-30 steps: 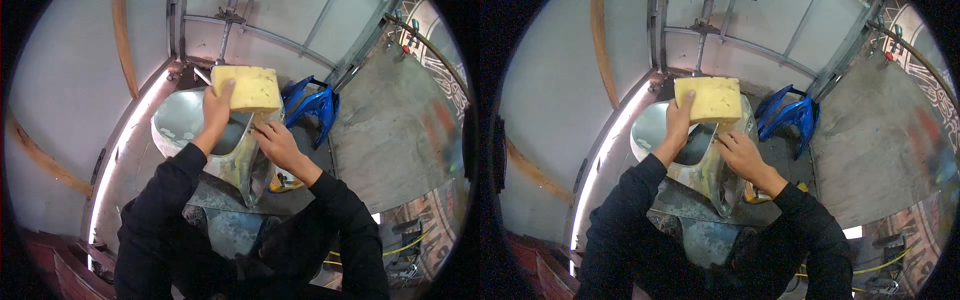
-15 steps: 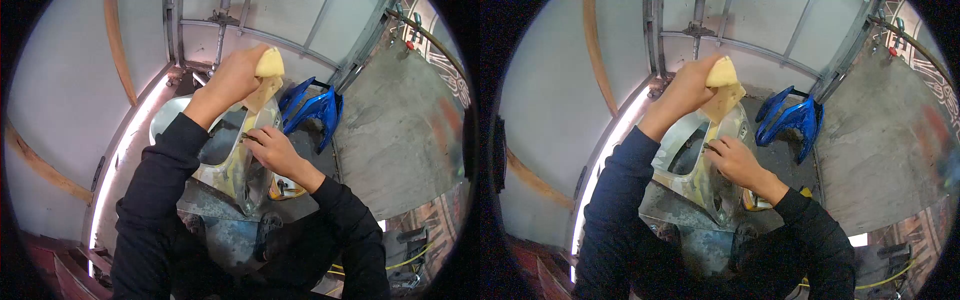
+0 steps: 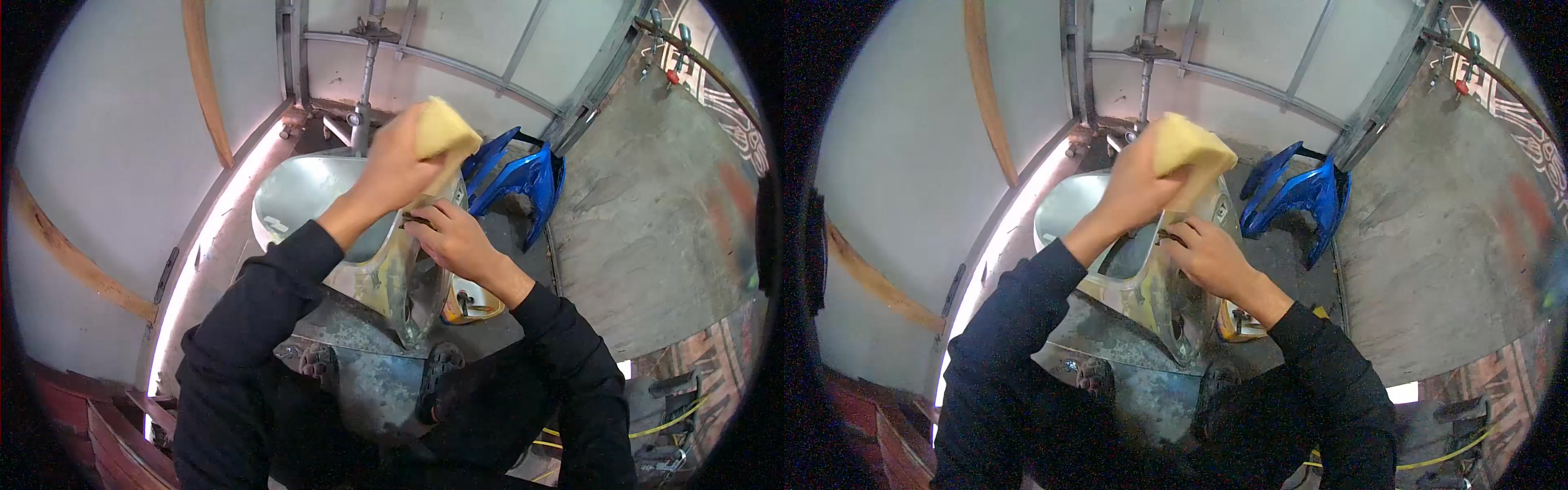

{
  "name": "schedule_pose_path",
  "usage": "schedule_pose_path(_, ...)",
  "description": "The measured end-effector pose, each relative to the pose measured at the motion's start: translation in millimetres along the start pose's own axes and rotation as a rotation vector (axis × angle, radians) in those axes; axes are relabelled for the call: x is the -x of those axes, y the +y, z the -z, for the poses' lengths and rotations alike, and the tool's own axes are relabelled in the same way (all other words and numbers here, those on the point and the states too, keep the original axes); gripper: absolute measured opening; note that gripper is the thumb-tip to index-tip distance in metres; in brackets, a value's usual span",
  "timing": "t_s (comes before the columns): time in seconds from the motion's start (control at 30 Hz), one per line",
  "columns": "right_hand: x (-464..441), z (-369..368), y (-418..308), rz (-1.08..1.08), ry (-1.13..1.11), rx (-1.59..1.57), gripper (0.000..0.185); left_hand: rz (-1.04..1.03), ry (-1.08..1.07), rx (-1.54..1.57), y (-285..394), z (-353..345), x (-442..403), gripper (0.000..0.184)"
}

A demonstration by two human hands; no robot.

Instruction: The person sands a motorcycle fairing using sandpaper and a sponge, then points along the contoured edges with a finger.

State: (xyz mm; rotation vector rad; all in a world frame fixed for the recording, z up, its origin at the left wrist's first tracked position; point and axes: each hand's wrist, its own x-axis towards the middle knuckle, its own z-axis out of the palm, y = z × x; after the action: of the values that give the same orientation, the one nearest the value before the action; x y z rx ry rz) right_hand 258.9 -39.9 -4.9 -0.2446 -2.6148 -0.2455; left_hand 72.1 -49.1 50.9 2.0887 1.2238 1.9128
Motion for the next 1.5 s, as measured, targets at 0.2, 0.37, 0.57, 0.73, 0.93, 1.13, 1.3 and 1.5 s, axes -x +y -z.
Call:
schedule_pose_path(0.2,-15.5,6.8,10.5,-0.127,0.143,0.112,0.039,0.701,0.283,-0.049,-58.2,44.9,66.4,0.042)
schedule_pose_path(0.37,-16.2,-1.5,-1.5,-0.080,0.099,0.162,0.035,0.639,-0.034,-0.186,-100.3,13.9,164.6,0.049)
schedule_pose_path(0.57,-40.6,9.7,22.0,-0.135,0.190,0.222,0.033,0.576,-0.308,-0.174,-85.0,10.2,175.3,0.045)
schedule_pose_path(0.73,-16.1,-11.6,-6.6,0.073,0.024,0.087,0.032,0.505,-0.412,0.033,-85.1,25.0,172.8,0.051)
schedule_pose_path(0.93,-16.7,-10.0,-1.6,-0.010,0.055,0.151,0.032,0.580,-0.608,0.044,-91.7,32.2,165.0,0.078)
schedule_pose_path(1.13,-43.1,-6.8,18.8,-0.110,0.161,0.221,0.037,0.595,-0.705,-0.008,-99.0,29.5,161.3,0.096)
schedule_pose_path(1.3,-3.4,-23.1,-16.2,0.034,0.035,0.157,0.038,0.622,-0.748,-0.007,-94.3,31.4,150.6,0.097)
schedule_pose_path(1.5,-31.8,-5.6,22.9,-0.022,0.170,0.251,0.033,0.669,-0.804,0.018,-91.6,27.8,149.7,0.098)
